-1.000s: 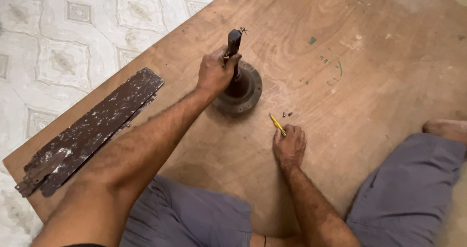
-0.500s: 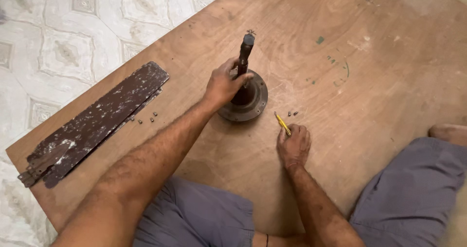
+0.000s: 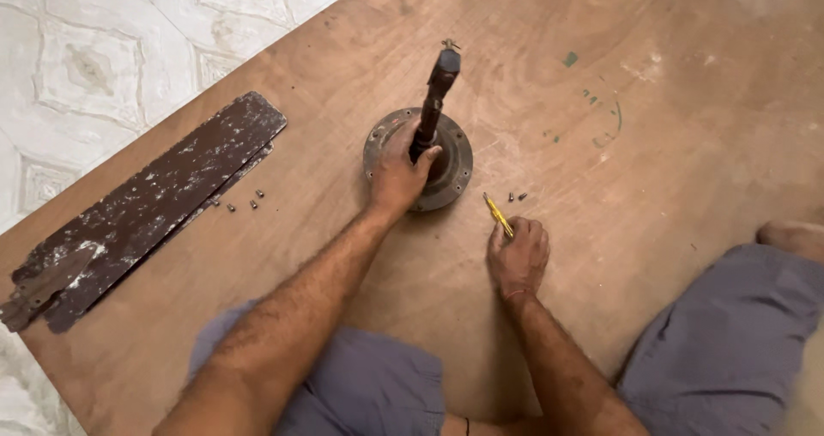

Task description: The person uses a yellow screwdriver to remove screws from the mounting brackets of a ceiling fan lying on a wooden board. They detach each fan blade one by one and place them on the board, then remove the pull chain from the fan's downrod.

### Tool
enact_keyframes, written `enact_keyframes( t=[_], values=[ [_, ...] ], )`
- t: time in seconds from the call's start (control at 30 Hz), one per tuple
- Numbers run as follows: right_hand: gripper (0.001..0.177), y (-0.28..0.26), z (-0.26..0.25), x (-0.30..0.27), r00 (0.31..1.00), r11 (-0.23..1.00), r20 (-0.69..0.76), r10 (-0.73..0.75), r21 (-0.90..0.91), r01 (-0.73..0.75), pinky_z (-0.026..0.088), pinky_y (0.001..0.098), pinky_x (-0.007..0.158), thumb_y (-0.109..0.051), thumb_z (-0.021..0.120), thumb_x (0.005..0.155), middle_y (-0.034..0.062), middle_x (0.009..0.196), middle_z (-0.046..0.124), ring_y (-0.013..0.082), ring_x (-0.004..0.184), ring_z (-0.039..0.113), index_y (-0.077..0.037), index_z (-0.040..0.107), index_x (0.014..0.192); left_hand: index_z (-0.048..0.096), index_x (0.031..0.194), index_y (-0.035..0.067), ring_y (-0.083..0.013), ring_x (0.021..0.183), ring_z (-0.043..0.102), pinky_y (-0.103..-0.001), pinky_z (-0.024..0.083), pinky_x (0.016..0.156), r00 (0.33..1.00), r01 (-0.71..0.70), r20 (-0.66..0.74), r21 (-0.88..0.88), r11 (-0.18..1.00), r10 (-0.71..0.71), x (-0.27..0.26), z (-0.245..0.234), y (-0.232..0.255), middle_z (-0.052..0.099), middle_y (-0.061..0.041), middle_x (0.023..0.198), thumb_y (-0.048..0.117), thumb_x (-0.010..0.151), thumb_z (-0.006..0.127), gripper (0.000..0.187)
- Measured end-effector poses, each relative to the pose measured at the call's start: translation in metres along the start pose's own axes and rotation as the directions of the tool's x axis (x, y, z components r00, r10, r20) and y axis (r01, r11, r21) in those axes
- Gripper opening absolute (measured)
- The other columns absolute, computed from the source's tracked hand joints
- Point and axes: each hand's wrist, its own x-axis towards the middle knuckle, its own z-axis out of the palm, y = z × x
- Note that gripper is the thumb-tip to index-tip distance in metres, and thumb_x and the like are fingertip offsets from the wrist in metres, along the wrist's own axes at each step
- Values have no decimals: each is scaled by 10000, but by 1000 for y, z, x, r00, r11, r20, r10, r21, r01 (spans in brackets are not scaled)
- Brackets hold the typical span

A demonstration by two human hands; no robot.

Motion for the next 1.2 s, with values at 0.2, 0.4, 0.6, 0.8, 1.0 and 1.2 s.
enact_keyframes(
  t=[0.2, 0.4, 0.6, 0.8, 1.0, 1.2],
  values=[
    [237, 0, 0, 1, 1000, 1000, -5, -10, -17, 10, 452, 499, 942, -271, 687, 925, 154, 1082, 599, 369, 1074, 559, -81, 662, 1065, 556, 1418, 31, -316, 1362, 569, -399, 439, 1147, 996, 85, 38, -30, 996, -84, -3, 2, -1, 614, -168, 1437, 195, 891, 808, 606],
    [239, 2, 1, 0, 998, 998, -29, -57, 17, 58, 461, 493, 952, -237, 698, 932, 156, 1068, 601, 369, 1060, 571, -54, 648, 1076, 449, 1514, 41, -312, 1413, 514, -398, 395, 1174, 986, 135, 119, -142, 981, -119, -4, -16, 11, 554, -178, 1501, 167, 976, 724, 618],
    [353, 7, 1, 2, 1000, 978, 6, 18, 206, -18, 479, 452, 909, -199, 707, 928, 190, 1112, 552, 344, 1035, 566, -10, 595, 1205, 502, 1487, 61, -300, 1297, 625, -378, 480, 1104, 995, 8, 96, -284, 959, 20, 13, -20, 7, 652, -174, 1366, 110, 1055, 643, 457],
    [197, -56, -15, 33, 997, 848, -81, 18, 529, 28, 534, 328, 829, -184, 638, 1060, 106, 1026, 631, 180, 906, 633, -4, 608, 1133, 608, 1370, 89, -287, 1176, 702, -360, 550, 987, 992, 9, 120, -275, 961, 25, 17, -22, 5, 721, -152, 1251, 142, 1003, 702, 382],
    [169, -149, -64, 75, 984, 699, -46, -173, 698, 156, 494, 241, 700, -159, 603, 1086, 46, 906, 645, 75, 763, 568, 0, 614, 1141, 647, 1306, 106, -274, 1108, 750, -364, 582, 944, 997, 74, 52, -273, 959, -62, 18, -25, 16, 752, -131, 1181, 182, 975, 755, 357],
    [197, -195, -89, 95, 961, 765, -170, -217, 582, 275, 500, 263, 652, -170, 675, 1076, 35, 839, 668, 75, 725, 576, 11, 651, 1002, 467, 1509, 137, -310, 1189, 705, -401, 570, 983, 996, -48, 58, -313, 949, 69, 25, -34, 34, 695, -150, 1319, 130, 1004, 702, 557]
  ],
)
